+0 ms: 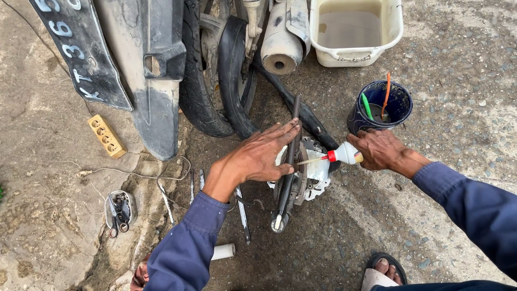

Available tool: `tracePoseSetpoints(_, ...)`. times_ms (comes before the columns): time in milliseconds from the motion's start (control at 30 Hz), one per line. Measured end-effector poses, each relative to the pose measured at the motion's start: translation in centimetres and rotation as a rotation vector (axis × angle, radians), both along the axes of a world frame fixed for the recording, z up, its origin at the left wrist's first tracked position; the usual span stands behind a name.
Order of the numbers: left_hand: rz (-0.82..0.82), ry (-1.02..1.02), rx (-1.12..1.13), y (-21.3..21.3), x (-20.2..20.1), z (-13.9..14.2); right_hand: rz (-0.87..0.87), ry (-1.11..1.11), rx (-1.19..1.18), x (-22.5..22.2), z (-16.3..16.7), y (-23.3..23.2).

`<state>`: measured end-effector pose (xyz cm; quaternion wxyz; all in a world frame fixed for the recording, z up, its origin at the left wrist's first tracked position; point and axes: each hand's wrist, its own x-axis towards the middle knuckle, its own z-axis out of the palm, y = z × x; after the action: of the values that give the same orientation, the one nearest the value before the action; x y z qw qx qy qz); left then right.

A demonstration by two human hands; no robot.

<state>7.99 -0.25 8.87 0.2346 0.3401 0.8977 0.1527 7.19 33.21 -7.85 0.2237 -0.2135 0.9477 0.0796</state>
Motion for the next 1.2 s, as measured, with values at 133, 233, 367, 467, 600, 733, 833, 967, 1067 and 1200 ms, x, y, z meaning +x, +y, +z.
tracePoseSetpoints(133,-0.022,0.044,0.006,0.0,0.1,-0.2,0.006,0.024,-0.042,0.1,0.4,0.0)
tracePoseSetpoints(233,-0.002,0.019,-0.042,0.1,0.1,-0.2,-0.002,-0.003,-0.005,0.0,0.8,-0.4)
tracePoseSetpoints(367,-0.002,0.008,-0.029,0.0,0.0,-0.2,0.006,0.000,0.016,0.1,1.4,-0.8)
tracePoseSetpoints(467,-0.011,0.018,-0.007,-0.1,0.0,-0.3,-0.001,0.008,-0.008,0.2,1.8,-1.0)
tracePoseSetpoints(600,-0.036,0.046,0.037,-0.1,-0.2,-0.4,0.004,0.042,-0.025,0.3,2.1,-1.1)
tracePoseSetpoints(733,-0.028,0.048,0.029,-0.2,-0.1,-0.4,0.004,0.034,-0.015,0.4,2.1,-1.1)
tracePoseSetpoints(833,-0.028,0.055,0.027,-0.2,-0.1,-0.5,0.008,0.045,-0.018,0.4,1.9,-1.1)
tracePoseSetpoints(967,-0.025,0.050,0.040,-0.2,-0.1,-0.5,0.010,0.031,-0.013,0.3,1.8,-1.0)
tracePoseSetpoints(1067,-0.014,0.041,0.033,-0.2,0.0,-0.5,0.009,0.032,-0.047,0.2,1.9,-1.0)
tracePoseSetpoints(1200,0.004,0.021,-0.011,-0.1,-0.1,-0.6,0.007,0.014,-0.061,0.3,2.0,-0.9)
